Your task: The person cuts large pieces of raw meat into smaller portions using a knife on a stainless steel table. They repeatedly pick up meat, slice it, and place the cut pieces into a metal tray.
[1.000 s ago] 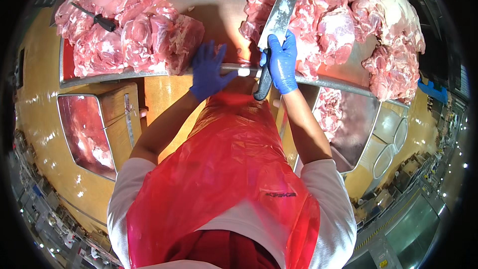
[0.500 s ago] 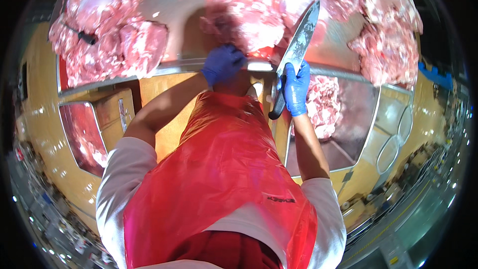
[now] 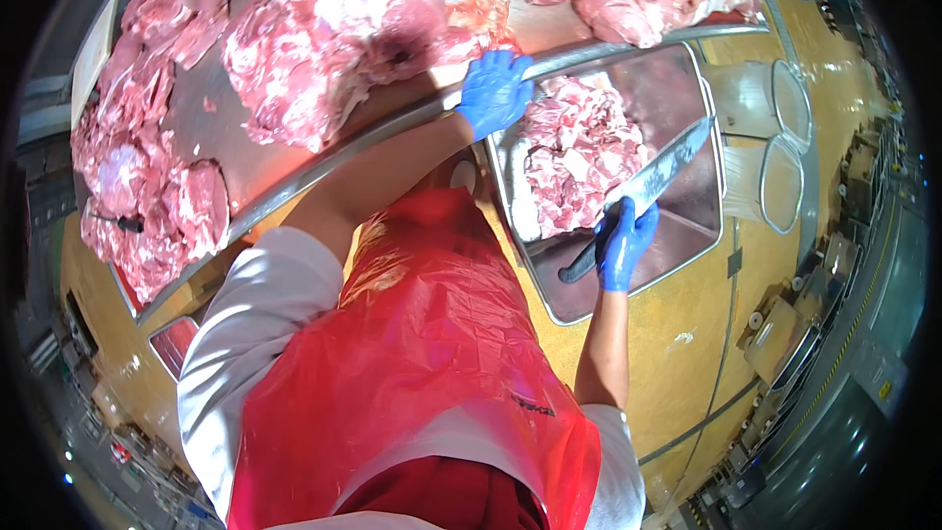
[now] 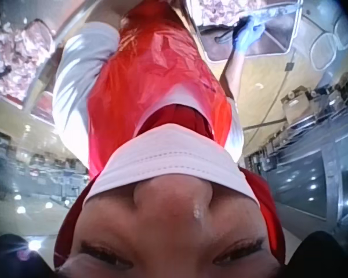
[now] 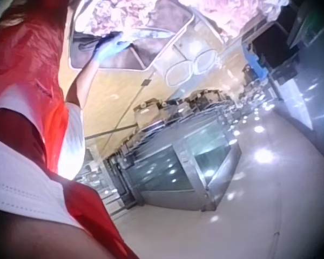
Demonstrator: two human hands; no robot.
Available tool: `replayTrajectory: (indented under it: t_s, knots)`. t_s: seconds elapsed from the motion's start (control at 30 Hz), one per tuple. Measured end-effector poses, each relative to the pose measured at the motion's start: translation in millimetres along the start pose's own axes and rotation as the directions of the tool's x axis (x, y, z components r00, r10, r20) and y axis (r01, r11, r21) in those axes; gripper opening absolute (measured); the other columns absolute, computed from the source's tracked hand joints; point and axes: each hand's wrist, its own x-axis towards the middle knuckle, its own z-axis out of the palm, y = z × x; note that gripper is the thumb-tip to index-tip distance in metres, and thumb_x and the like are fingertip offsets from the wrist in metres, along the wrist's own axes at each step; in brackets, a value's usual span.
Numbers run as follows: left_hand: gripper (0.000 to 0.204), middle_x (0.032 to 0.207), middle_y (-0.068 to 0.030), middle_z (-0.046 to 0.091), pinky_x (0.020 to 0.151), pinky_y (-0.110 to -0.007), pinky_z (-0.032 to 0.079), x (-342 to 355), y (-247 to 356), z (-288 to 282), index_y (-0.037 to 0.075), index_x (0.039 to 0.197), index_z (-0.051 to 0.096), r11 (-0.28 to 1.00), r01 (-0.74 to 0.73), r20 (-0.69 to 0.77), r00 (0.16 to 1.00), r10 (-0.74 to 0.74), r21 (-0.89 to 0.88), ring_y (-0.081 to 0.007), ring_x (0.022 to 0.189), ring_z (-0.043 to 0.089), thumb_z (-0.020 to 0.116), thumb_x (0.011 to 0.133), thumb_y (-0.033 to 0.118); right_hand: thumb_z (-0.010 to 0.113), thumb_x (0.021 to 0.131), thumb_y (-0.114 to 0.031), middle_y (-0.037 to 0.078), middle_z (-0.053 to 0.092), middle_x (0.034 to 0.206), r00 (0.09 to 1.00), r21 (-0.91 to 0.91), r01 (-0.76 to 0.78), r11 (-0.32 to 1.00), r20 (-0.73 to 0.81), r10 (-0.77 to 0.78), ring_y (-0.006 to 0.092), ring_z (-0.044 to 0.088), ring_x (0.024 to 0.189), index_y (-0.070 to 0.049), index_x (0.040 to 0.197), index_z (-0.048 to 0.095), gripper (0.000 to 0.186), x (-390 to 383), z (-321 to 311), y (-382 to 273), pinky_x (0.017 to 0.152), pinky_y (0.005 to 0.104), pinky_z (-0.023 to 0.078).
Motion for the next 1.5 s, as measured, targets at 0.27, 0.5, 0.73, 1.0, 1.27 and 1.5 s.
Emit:
replayTrajectory:
  t_s: [0.27, 0.5, 0.73, 1.0, 1.27, 1.5]
  knots:
    - [0.035, 0.143, -0.0144, 0.048, 0.106, -0.052, 0.04, 28.5, 69.7, 44.5, 0.011, 0.121, 0.064, 0.79, -0.467, -0.057, 0.872, 0.487, -0.396, -0.0344, 0.127, 0.048, 0.064, 0.088, 0.023, 0.054, 0.1, -0.012, 0.01, 0.06, 0.08, 0.982, 0.056, 0.0, 0.998, -0.187, 0.01, 0.0152, 0.054, 0.054, -0.005, 0.12, 0.049, 0.022, -7.5, -69.6, 21.8, 0.045, 0.0288, 0.047]
    - [0.043, 0.128, -0.0187, 0.056, 0.104, -0.054, 0.04, -10.8, -94.7, -41.5, 0.007, 0.122, 0.063, 0.958, -0.215, 0.107, 0.965, 0.238, -0.19, -0.0363, 0.122, 0.052, 0.067, 0.087, 0.032, 0.052, 0.1, -0.007, 0.01, 0.06, 0.08, 0.984, 0.032, -0.029, 0.999, -0.172, 0.034, 0.0141, 0.054, 0.051, -0.003, 0.12, 0.047, 0.02, -1.4, -65.3, 47.1, 0.043, 0.028, 0.046]
    - [0.049, 0.137, -0.0221, 0.052, 0.108, -0.048, 0.041, 11.9, -44.1, -24.5, 0.005, 0.133, 0.056, 0.853, -0.435, -0.1, 0.9, 0.425, -0.288, -0.0405, 0.131, 0.048, 0.07, 0.089, 0.022, 0.054, 0.098, -0.007, 0.006, 0.058, 0.085, 0.989, 0.021, 0.058, 0.998, 0.136, -0.06, 0.0124, 0.053, 0.059, -0.003, 0.121, 0.048, 0.024, 49.5, 25.1, 32.9, 0.048, 0.0271, 0.046]
    - [0.059, 0.119, -0.023, 0.055, 0.091, -0.045, 0.05, -164.0, -191.8, -247.0, 0.005, 0.135, 0.049, 0.753, 0.617, -0.463, 0.75, -0.473, 0.23, -0.0395, 0.102, 0.058, 0.074, 0.087, 0.03, 0.058, 0.099, -0.007, 0.008, 0.059, 0.107, 0.838, -0.149, 0.197, 0.969, 0.538, -0.088, 0.0105, 0.056, 0.084, 0.0, 0.136, 0.044, 0.041, 31.1, 220.8, -12.8, 0.069, 0.025, 0.049]
    - [0.091, 0.148, -0.0339, 0.034, 0.114, -0.054, 0.032, -179.5, -255.2, -222.4, 0.007, 0.151, 0.033, 0.829, 0.538, -0.384, 0.741, -0.551, -0.153, -0.0483, 0.138, 0.035, 0.078, 0.079, 0.041, 0.054, 0.099, -0.008, 0.004, 0.059, 0.082, 0.709, -0.253, 0.271, 0.929, 0.705, -0.015, 0.0066, 0.05, 0.051, -0.006, 0.138, 0.047, 0.04, -47.0, 346.0, -20.3, 0.044, 0.0248, 0.042]
    - [0.093, 0.148, -0.0334, 0.034, 0.114, -0.053, 0.03, -124.6, -289.2, -256.1, 0.005, 0.153, 0.029, 0.898, 0.423, -0.414, 0.801, -0.432, -0.118, -0.0497, 0.139, 0.032, 0.076, 0.079, 0.037, 0.051, 0.098, -0.016, 0.028, 0.068, 0.097, 0.544, -0.339, 0.718, 0.608, 0.818, -0.186, 0.0395, 0.068, 0.08, -0.002, 0.15, 0.031, 0.057, -75.9, 427.6, -52.5, 0.074, 0.0472, 0.052]
